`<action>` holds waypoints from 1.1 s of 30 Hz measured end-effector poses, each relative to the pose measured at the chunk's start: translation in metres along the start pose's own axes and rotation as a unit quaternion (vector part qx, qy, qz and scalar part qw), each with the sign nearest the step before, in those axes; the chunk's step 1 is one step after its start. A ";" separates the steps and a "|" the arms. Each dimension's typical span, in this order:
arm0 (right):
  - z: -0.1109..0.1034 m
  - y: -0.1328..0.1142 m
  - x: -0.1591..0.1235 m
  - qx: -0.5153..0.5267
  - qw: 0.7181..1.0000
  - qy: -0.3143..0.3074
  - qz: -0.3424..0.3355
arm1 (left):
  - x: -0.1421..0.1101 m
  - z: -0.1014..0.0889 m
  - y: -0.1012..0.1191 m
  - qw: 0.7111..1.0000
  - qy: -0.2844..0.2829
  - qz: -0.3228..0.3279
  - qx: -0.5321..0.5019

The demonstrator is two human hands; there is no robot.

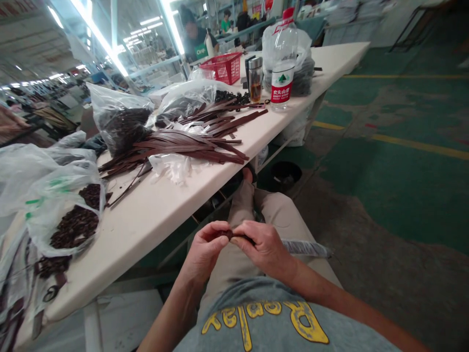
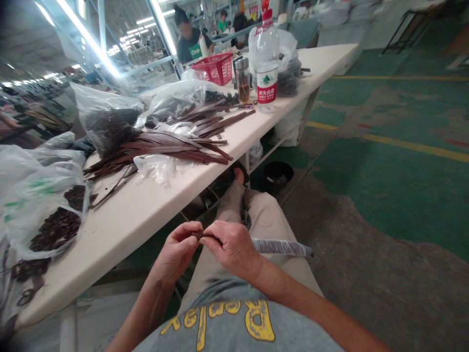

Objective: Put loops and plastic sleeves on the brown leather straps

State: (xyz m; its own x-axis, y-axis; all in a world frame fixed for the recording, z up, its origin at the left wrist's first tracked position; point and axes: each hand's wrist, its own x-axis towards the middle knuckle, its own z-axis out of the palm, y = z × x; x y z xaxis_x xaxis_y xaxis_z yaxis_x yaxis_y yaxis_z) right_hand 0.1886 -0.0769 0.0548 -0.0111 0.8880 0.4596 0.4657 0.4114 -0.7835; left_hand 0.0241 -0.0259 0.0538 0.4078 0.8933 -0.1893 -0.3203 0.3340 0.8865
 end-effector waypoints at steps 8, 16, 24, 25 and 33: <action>-0.005 0.009 0.004 0.002 0.995 -0.099 0.000 | -0.005 -0.015 -0.006 0.991 0.015 0.104 0.082; -0.003 0.015 -0.002 -0.154 0.977 -0.142 -0.026 | -0.005 -0.031 -0.002 0.979 0.000 0.148 0.142; 0.001 0.011 -0.004 -0.172 0.971 -0.153 -0.069 | -0.010 -0.029 -0.007 0.990 -0.019 0.054 0.128; 0.002 0.010 -0.003 -0.168 0.970 -0.160 -0.067 | -0.011 -0.027 -0.009 0.992 -0.025 0.041 0.117; -0.009 0.008 0.001 -0.120 0.967 -0.222 0.024 | -0.007 -0.036 -0.003 0.985 -0.006 0.110 0.132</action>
State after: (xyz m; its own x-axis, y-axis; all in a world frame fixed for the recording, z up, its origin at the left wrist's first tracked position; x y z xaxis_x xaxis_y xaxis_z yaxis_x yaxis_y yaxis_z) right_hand 0.1999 -0.0744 0.0530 -0.3385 0.9276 0.1581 0.6669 0.3550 -0.6552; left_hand -0.0086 -0.0220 0.0377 0.3643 0.9310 0.0244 -0.1693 0.0404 0.9847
